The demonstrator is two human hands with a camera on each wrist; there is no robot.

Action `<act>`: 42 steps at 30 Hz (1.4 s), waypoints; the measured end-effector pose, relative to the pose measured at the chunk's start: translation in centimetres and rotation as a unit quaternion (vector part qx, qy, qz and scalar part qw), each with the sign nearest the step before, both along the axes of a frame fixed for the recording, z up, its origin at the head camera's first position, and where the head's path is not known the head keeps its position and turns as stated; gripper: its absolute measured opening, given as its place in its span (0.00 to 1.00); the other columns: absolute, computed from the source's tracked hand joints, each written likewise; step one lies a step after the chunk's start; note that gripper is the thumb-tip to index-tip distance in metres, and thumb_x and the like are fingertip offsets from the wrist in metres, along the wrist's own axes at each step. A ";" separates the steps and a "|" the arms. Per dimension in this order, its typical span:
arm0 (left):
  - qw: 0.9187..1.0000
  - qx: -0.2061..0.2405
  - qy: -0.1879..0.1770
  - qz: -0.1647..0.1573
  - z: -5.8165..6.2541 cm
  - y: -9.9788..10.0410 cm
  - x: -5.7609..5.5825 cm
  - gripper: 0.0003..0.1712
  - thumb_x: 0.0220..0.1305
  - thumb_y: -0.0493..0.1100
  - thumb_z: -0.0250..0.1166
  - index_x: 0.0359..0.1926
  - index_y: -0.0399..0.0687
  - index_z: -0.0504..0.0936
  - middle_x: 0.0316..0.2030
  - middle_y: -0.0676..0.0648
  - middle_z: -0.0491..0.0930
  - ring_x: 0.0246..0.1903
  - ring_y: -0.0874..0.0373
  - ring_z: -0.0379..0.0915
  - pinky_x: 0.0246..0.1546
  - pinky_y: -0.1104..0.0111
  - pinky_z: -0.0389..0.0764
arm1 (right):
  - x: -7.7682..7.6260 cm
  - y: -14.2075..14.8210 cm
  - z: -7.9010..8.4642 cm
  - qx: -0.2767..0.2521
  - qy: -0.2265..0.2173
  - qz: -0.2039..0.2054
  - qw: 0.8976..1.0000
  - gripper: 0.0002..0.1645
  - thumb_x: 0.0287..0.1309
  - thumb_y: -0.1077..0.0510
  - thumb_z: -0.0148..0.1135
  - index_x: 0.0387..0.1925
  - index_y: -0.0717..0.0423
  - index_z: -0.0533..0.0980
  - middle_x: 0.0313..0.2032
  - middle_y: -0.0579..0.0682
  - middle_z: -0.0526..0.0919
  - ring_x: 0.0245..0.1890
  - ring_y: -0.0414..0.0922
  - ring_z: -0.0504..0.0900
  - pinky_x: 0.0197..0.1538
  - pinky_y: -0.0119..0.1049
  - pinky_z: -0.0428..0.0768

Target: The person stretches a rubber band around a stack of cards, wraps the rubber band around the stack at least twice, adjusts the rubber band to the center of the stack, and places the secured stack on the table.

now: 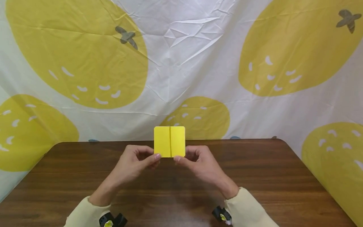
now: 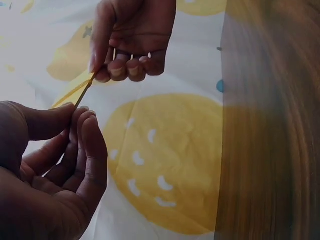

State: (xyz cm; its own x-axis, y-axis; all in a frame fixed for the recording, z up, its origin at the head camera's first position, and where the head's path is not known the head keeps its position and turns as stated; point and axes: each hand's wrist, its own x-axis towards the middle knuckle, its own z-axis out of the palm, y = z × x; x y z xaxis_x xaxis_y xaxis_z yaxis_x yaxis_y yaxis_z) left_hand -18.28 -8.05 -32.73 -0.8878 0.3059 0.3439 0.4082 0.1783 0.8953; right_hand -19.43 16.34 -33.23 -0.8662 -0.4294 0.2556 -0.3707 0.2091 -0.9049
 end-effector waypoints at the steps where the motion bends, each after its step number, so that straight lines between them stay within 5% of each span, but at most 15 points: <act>1: 1.000 0.003 0.000 0.000 0.0 0.1 0.0 0.08 0.65 0.36 0.71 0.32 0.34 0.87 0.23 0.46 0.82 0.24 0.52 0.77 0.29 0.68 0.81 | 0.0 -0.1 0.0 -0.003 -0.004 0.003 1.000 0.13 0.66 0.58 0.68 0.42 0.67 0.84 0.35 0.56 0.88 0.36 0.47 0.87 0.45 0.38 0.83; 10: 1.000 -0.003 0.004 0.004 0.0 0.8 0.4 0.08 0.64 0.36 0.71 0.31 0.33 0.87 0.22 0.46 0.82 0.23 0.57 0.77 0.28 0.69 0.82 | 0.4 -0.4 -0.1 -0.001 -0.016 0.001 1.000 0.12 0.64 0.57 0.70 0.40 0.64 0.85 0.34 0.62 0.87 0.34 0.47 0.86 0.44 0.42 0.83; 22: 1.000 -0.001 -0.013 0.003 0.0 0.8 0.4 0.10 0.64 0.37 0.71 0.33 0.30 0.87 0.24 0.44 0.84 0.24 0.58 0.78 0.31 0.62 0.85 | 0.4 -0.1 0.0 0.014 -0.016 0.009 1.000 0.14 0.65 0.55 0.69 0.44 0.62 0.84 0.37 0.55 0.88 0.38 0.50 0.86 0.46 0.39 0.82; 26: 1.000 0.005 -0.020 -0.003 0.0 0.6 0.3 0.09 0.64 0.36 0.71 0.33 0.31 0.87 0.24 0.43 0.84 0.24 0.58 0.79 0.32 0.59 0.85 | 0.3 0.3 0.1 0.051 0.035 -0.022 0.998 0.20 0.59 0.51 0.75 0.50 0.53 0.83 0.39 0.48 0.87 0.38 0.48 0.85 0.44 0.41 0.82; 29: 1.000 0.005 -0.023 -0.008 -0.1 0.5 0.1 0.09 0.64 0.35 0.71 0.33 0.30 0.87 0.24 0.43 0.84 0.24 0.57 0.78 0.31 0.61 0.85 | -0.1 0.9 0.4 0.094 0.139 -0.071 0.983 0.38 0.47 0.50 0.83 0.60 0.47 0.77 0.41 0.44 0.84 0.39 0.44 0.82 0.44 0.42 0.81; 34: 0.999 0.009 -0.035 -0.020 -0.4 0.4 -0.1 0.09 0.65 0.34 0.70 0.32 0.28 0.86 0.24 0.42 0.83 0.23 0.56 0.78 0.30 0.62 0.84 | -0.5 1.7 1.0 0.144 0.299 -0.097 0.938 0.65 0.32 0.55 0.90 0.73 0.45 0.63 0.52 0.46 0.77 0.49 0.43 0.78 0.51 0.42 0.79; 38: 0.998 0.011 -0.047 -0.032 -0.5 0.3 -0.2 0.09 0.65 0.34 0.70 0.32 0.27 0.86 0.24 0.43 0.83 0.23 0.58 0.78 0.30 0.65 0.84 | -0.7 1.8 1.1 0.160 0.350 -0.087 0.919 0.65 0.30 0.56 0.90 0.72 0.48 0.65 0.53 0.51 0.73 0.52 0.44 0.75 0.53 0.41 0.79; 42: 0.999 -0.017 -0.035 -0.035 -0.6 0.2 -0.2 0.09 0.65 0.36 0.70 0.32 0.30 0.86 0.25 0.44 0.83 0.24 0.58 0.77 0.30 0.67 0.83 | -0.8 1.7 0.8 0.157 0.362 -0.092 0.914 0.61 0.28 0.57 0.91 0.69 0.51 0.69 0.52 0.50 0.73 0.51 0.44 0.74 0.51 0.39 0.78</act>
State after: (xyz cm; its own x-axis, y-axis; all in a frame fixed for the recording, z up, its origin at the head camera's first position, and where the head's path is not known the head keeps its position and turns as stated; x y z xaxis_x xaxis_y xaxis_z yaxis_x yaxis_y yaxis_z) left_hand -18.49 -7.88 -33.31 -0.8853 0.3782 0.2706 0.3577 0.1821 0.9159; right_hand -20.21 18.04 -32.38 -0.5846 -0.4437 0.6793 -0.7804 0.5366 -0.3211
